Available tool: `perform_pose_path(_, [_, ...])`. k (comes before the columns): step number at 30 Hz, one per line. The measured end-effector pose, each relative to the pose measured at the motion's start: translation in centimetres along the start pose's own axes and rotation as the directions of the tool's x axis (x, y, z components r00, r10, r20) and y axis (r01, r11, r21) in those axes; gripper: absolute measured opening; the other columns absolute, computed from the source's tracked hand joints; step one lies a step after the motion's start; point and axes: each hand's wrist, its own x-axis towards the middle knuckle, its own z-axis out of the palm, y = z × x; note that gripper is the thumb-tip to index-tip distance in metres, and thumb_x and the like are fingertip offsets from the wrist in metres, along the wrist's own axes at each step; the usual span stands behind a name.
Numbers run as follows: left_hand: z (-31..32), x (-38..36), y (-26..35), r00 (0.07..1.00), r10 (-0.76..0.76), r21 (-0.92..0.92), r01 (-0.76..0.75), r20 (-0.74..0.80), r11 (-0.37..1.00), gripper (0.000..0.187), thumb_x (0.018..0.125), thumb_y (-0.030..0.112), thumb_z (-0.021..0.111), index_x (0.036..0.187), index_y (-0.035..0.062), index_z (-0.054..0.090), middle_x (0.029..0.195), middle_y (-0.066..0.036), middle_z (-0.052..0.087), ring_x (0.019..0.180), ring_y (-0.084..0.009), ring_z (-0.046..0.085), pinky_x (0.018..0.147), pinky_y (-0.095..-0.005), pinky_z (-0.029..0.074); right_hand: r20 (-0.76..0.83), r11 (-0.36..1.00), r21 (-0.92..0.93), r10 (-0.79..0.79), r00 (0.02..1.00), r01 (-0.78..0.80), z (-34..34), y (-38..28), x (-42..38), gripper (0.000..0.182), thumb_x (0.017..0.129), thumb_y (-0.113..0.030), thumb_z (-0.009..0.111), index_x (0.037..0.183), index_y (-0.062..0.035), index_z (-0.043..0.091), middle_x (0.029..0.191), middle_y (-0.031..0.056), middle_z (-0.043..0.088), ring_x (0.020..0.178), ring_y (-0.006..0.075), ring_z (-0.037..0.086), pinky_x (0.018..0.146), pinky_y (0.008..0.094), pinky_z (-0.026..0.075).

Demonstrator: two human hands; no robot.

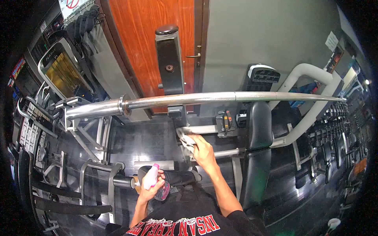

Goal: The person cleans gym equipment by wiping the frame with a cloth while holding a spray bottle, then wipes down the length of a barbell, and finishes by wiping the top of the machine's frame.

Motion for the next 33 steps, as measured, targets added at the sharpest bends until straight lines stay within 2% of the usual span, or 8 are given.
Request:
perform_pose_path(4, [0.3,0.3,0.6,1.0,-0.027,-0.034,0.027,-0.006,0.999,0.034,0.083,0.001,0.067,0.114,-0.001,0.054,0.091,-0.003,0.059,0.072,-0.0056,0.054,0.068,-0.0213,0.046,0.127,0.937,0.077,0.329,0.936,-0.34,-2.4,0.7,-0.3,0.031,0.087,-0.004,0.048,0.117,-0.0049,0.058,0.099,0.0202,0.065,0.092,0.0272,0.066,0.081,0.0336,0.049])
perform_pose_path(8, [0.6,0.5,0.3,1.0,-0.007,-0.027,0.007,-0.01,1.0,0.034,0.083,0.002,0.067,0.115,-0.0009,0.055,0.09,-0.003,0.059,0.072,-0.0062,0.054,0.069,-0.0223,0.046,-0.253,0.897,0.434,0.216,0.943,-0.089,-1.0,-0.8,0.9,0.03,0.086,0.0,0.05,0.115,0.0016,0.058,0.108,0.0159,0.064,0.098,0.0265,0.063,0.087,0.0302,0.047])
perform_pose_path(9, [0.8,0.6,0.4,1.0,-0.024,-0.036,0.024,-0.014,0.999,0.034,0.083,0.002,0.067,0.114,-0.0008,0.055,0.09,-0.003,0.059,0.073,-0.0064,0.054,0.07,-0.0225,0.046,-0.221,0.982,0.159,-0.062,0.973,0.099,-1.5,-1.6,1.7,0.035,0.084,-0.001,0.054,0.118,0.0019,0.056,0.114,0.017,0.06,0.106,0.028,0.06,0.091,0.0328,0.046])
perform_pose_path(12, [1.0,0.7,0.4,1.0,-0.014,0.016,0.013,0.011,1.0,0.034,0.083,0.002,0.067,0.115,-0.0009,0.054,0.09,-0.003,0.059,0.073,-0.0065,0.054,0.069,-0.0224,0.046,0.119,0.934,-0.327,-0.108,0.987,0.142,1.5,-2.4,2.4,0.028,0.077,-0.011,0.059,0.104,-0.004,0.063,0.107,0.0161,0.061,0.096,0.0342,0.061,0.083,0.0421,0.051])
perform_pose_path(26, [-0.1,-0.4,-0.1,1.0,-0.018,-0.046,0.017,-0.024,0.999,0.034,0.085,0.001,0.064,0.117,-0.0019,0.051,0.092,-0.005,0.058,0.068,-0.008,0.057,0.062,-0.0224,0.047,0.08,0.914,-0.301,-0.261,0.962,0.273,0.9,-3.2,3.4,0.017,0.082,-0.011,0.061,0.096,-0.002,0.064,0.08,0.0109,0.064,0.075,0.026,0.062,0.068,0.037,0.051])
perform_pose_path(28, [-0.5,-0.4,0.1,0.997,-0.008,-0.072,0.003,-0.073,0.997,0.034,0.085,0.0,0.064,0.117,-0.0017,0.051,0.093,-0.005,0.058,0.068,-0.0079,0.057,0.062,-0.0218,0.048,-0.14,0.923,0.381,0.115,0.984,-0.054,0.6,-3.8,2.7,0.014,0.091,-0.011,0.055,0.096,0.0003,0.062,0.079,0.0073,0.062,0.073,0.0159,0.059,0.065,0.0314,0.048])
perform_pose_path(30, [-0.8,-0.4,0.3,0.995,-0.027,-0.124,0.015,-0.096,0.992,0.034,0.085,-0.002,0.063,0.117,-0.0016,0.051,0.094,-0.006,0.057,0.069,-0.008,0.057,0.063,-0.0217,0.049,-0.394,0.86,0.508,0.292,0.871,-0.059,0.2,-4.3,1.6,0.016,0.095,-0.01,0.049,0.102,0.0015,0.057,0.085,0.0043,0.059,0.08,0.0113,0.055,0.069,0.0273,0.045])
perform_pose_path(33, [-1.1,-0.4,0.3,0.991,-0.019,-0.116,0.003,-0.135,0.993,0.034,0.084,-0.003,0.063,0.117,-0.0018,0.051,0.094,-0.006,0.057,0.07,-0.0079,0.058,0.064,-0.0215,0.05,-0.736,0.823,0.48,0.188,0.651,0.305,1.0,-5.1,1.9,0.024,0.092,-0.01,0.051,0.113,0.0011,0.052,0.111,0.0123,0.055,0.098,0.0211,0.055,0.087,0.0318,0.043])
